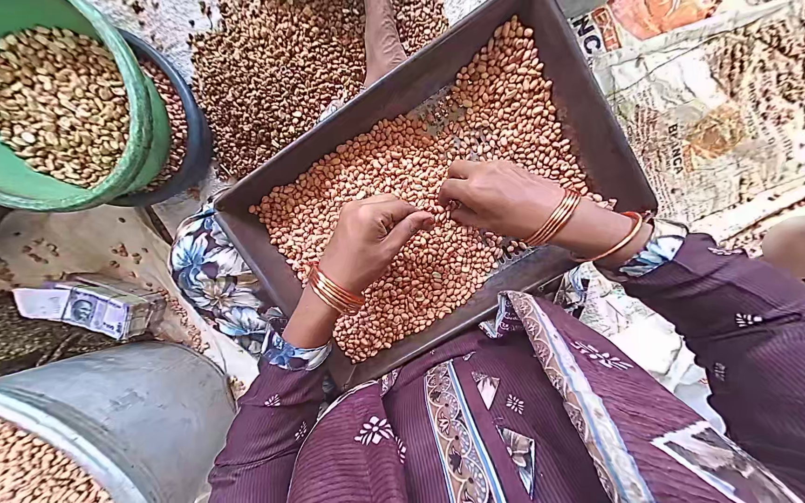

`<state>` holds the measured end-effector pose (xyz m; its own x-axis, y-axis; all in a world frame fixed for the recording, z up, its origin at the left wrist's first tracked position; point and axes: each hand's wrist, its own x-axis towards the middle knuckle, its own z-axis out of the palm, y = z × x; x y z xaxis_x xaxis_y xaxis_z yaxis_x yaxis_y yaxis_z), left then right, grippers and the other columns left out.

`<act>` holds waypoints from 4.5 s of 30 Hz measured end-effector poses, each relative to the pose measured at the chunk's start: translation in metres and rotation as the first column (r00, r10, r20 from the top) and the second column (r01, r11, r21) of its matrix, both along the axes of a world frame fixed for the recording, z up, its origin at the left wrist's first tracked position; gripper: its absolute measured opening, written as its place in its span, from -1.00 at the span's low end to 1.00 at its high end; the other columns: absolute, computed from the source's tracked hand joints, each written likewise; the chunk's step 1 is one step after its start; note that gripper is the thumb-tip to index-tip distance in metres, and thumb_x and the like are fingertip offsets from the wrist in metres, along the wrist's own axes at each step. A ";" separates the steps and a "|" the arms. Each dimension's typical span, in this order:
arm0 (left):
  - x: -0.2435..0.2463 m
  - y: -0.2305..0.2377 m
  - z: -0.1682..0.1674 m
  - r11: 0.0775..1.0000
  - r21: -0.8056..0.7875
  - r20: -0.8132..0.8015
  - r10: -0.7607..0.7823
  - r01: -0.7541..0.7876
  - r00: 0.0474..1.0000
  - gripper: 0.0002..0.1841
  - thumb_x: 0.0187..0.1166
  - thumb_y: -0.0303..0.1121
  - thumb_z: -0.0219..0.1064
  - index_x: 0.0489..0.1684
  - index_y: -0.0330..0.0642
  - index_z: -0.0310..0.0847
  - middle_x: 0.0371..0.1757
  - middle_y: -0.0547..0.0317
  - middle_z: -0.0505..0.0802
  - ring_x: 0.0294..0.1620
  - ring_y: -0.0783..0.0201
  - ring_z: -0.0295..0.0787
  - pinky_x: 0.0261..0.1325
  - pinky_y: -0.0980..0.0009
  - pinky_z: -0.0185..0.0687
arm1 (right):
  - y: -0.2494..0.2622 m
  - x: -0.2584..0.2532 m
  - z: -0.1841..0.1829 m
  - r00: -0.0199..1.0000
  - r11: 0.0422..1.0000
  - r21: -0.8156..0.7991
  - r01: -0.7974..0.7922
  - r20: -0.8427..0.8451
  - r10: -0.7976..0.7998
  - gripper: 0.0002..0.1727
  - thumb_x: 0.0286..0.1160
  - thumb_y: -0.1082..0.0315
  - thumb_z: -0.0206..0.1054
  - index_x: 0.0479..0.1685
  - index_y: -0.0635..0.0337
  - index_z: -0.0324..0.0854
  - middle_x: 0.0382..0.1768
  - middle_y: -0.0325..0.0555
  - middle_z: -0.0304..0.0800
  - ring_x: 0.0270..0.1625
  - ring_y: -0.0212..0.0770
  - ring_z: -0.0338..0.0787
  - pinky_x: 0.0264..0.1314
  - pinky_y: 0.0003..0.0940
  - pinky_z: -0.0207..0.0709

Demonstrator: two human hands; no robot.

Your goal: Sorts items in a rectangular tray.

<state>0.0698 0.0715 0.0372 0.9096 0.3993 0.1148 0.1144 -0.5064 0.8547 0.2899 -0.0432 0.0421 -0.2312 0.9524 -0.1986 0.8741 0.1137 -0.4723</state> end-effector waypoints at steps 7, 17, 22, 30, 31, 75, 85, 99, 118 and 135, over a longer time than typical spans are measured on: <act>0.021 -0.024 -0.001 0.948 0.270 -0.123 -0.140 0.169 0.982 -0.79 0.68 -0.31 0.35 -0.08 -0.20 0.90 -0.27 0.03 0.86 -0.29 0.11 0.85 -0.18 0.19 0.76 | 0.003 0.001 -0.002 0.996 0.995 -0.051 0.082 0.026 -0.081 -0.88 0.49 0.44 0.30 -0.16 0.31 0.70 -0.18 0.14 0.74 -0.12 0.14 0.81 -0.09 0.04 0.63; 0.027 -0.046 -0.014 0.793 0.538 -0.328 -0.115 0.285 0.938 -0.83 0.62 -0.53 0.28 -0.02 -0.27 0.80 -0.23 -0.07 0.77 -0.39 -0.06 0.77 -0.50 0.10 0.63 | -0.005 0.060 0.040 0.960 0.970 -0.042 0.239 0.157 -0.230 -0.78 0.61 0.34 0.26 -0.01 0.05 0.83 -0.12 0.03 0.91 0.00 0.16 0.87 0.02 0.27 0.59; 0.032 -0.038 -0.020 0.867 0.452 -0.236 -0.110 0.209 0.966 -0.81 0.70 -0.41 0.25 -0.09 -0.28 0.80 -0.23 -0.09 0.82 -0.32 -0.07 0.85 -0.38 0.05 0.73 | -0.006 0.048 0.035 0.972 0.987 -0.033 0.157 0.181 -0.148 -0.81 0.63 0.42 0.27 -0.07 0.20 0.83 -0.12 0.16 0.81 0.02 0.21 0.83 0.06 0.15 0.64; 0.043 0.013 0.005 0.741 -0.670 0.076 0.107 -0.029 0.991 -0.62 0.79 -0.33 -0.14 -0.38 -0.02 0.61 -0.58 0.52 0.66 -0.70 0.64 0.39 -0.66 0.72 0.25 | -0.008 0.030 0.011 0.991 0.997 -0.073 0.022 0.134 -0.012 -0.84 0.60 0.45 0.31 -0.28 0.35 0.71 -0.26 0.18 0.77 -0.20 0.19 0.83 -0.17 0.08 0.64; 0.047 0.015 0.004 0.785 -0.619 0.075 0.077 -0.013 0.994 -0.63 0.81 -0.32 -0.07 -0.40 -0.03 0.63 -0.57 0.51 0.68 -0.68 0.65 0.40 -0.64 0.72 0.26 | -0.009 0.028 0.010 0.987 0.998 -0.058 0.015 0.158 -0.005 -0.83 0.62 0.46 0.27 -0.28 0.38 0.69 -0.28 0.21 0.75 -0.23 0.21 0.82 -0.20 0.08 0.64; 0.072 -0.031 -0.022 0.790 0.534 -0.373 -0.100 0.301 0.922 -0.78 0.58 -0.67 0.21 0.02 -0.36 0.73 -0.08 -0.20 0.78 -0.22 -0.20 0.83 -0.36 -0.01 0.68 | 0.035 0.063 0.016 0.946 0.931 -0.242 0.275 -0.107 -0.307 -0.84 0.47 0.35 0.38 -0.07 0.09 0.82 -0.27 -0.18 0.87 -0.28 -0.27 0.82 -0.10 -0.14 0.70; 0.068 -0.036 -0.026 0.805 0.548 -0.334 -0.036 0.225 0.942 -0.81 0.60 -0.63 0.21 0.01 -0.40 0.73 -0.13 -0.20 0.78 -0.26 -0.17 0.83 -0.41 0.02 0.69 | -0.003 0.080 0.025 0.909 0.925 -0.273 0.265 -0.250 -0.334 -0.85 0.57 0.25 0.38 -0.17 0.11 0.78 -0.33 -0.29 0.84 -0.34 -0.43 0.80 -0.20 -0.40 0.71; 0.076 -0.042 -0.016 0.833 0.470 -0.465 -0.047 0.291 0.884 -0.81 0.60 -0.68 0.19 0.00 -0.45 0.69 -0.02 -0.25 0.76 -0.14 -0.24 0.82 -0.30 -0.04 0.69 | -0.003 0.057 0.009 0.985 0.979 -0.162 0.124 0.141 -0.101 -0.85 0.53 0.38 0.42 -0.16 0.32 0.73 -0.19 0.13 0.80 -0.08 0.13 0.83 0.05 0.10 0.63; 0.080 -0.036 -0.022 0.850 0.441 -0.427 -0.084 0.288 0.901 -0.76 0.67 -0.62 0.14 0.08 -0.38 0.73 -0.01 -0.23 0.79 -0.10 -0.23 0.85 -0.25 -0.07 0.72 | 0.008 0.027 0.007 0.965 0.981 -0.135 0.140 0.239 -0.105 -0.87 0.57 0.44 0.32 -0.11 0.33 0.72 -0.14 0.20 0.80 -0.07 0.21 0.85 -0.02 0.12 0.65; 0.059 -0.001 -0.014 0.601 -0.799 0.150 0.161 0.024 0.976 -0.72 0.68 -0.43 0.00 -0.11 -0.12 0.70 -0.56 0.46 0.65 -0.71 0.61 0.33 -0.70 0.72 0.16 | -0.027 0.059 0.021 0.936 0.960 -0.139 0.244 0.293 -0.195 -0.88 0.55 0.42 0.38 -0.16 0.31 0.76 -0.17 0.20 0.80 -0.06 0.23 0.84 0.02 0.18 0.63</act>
<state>0.1289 0.0704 0.0233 0.8718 0.4759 -0.1157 -0.0873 0.3834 0.9195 0.3485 -0.0703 0.0629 0.0664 0.9192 -0.3881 0.9658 -0.1570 -0.2064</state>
